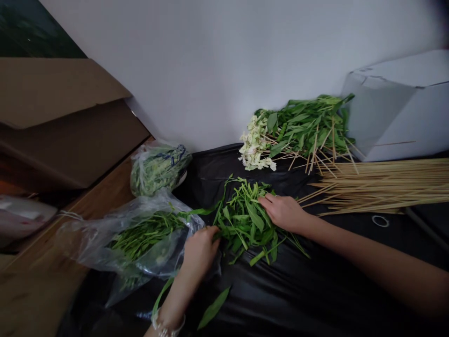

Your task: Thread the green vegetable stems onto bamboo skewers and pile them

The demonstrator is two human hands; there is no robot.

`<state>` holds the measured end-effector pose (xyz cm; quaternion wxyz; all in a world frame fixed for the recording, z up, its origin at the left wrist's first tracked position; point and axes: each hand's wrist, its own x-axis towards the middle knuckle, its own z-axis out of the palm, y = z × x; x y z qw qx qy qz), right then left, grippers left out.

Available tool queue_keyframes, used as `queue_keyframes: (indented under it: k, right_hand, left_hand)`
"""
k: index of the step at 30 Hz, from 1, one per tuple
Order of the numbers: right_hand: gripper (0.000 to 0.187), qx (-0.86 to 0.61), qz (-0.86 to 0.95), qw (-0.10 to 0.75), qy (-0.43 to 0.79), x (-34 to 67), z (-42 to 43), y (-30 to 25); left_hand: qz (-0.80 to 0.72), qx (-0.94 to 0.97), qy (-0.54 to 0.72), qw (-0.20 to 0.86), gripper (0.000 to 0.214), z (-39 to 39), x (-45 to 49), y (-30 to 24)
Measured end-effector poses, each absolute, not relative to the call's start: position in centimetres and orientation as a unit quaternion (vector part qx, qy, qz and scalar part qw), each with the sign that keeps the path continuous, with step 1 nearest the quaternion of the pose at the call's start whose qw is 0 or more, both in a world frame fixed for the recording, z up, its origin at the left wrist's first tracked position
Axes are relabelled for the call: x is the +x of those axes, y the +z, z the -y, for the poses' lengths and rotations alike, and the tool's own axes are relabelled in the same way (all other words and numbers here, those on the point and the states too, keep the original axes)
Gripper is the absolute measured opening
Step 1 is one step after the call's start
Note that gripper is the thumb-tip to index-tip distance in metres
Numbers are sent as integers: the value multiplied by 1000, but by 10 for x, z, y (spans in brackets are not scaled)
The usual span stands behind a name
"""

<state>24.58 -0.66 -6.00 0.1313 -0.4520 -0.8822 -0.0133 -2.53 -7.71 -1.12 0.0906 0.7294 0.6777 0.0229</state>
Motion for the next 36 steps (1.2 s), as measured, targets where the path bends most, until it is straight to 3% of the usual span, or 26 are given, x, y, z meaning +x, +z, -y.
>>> queue_keyframes:
  k: [4,11,15,22,28,31,36]
  right_hand:
    - [28,-460,876,146,0,247,3,-59]
    - [28,-470,865,176,20,251,-3,-53]
    - [28,-478,857,191,23,254,-4,-48]
    - [20,-468,852,234,21,255,-5,-35]
    - [27,-366,801,425,210,254,11,3]
    - [44,-338,788,424,292,251,19,12]
    - [27,-351,822,304,330,250,11,-4]
  left_hand:
    - [-650,729,97,193,10,65,-34,15]
    - [-569,574,371,457,23,46,-24,65]
    - [-481,476,489,551,31,35,-12,78]
    - [-386,421,525,631,22,19,13,77]
    - [-354,472,477,652,23,12,55,80]
    - [-355,498,463,642,23,6,69,80]
    - [-348,448,528,631,27,-10,67,76]
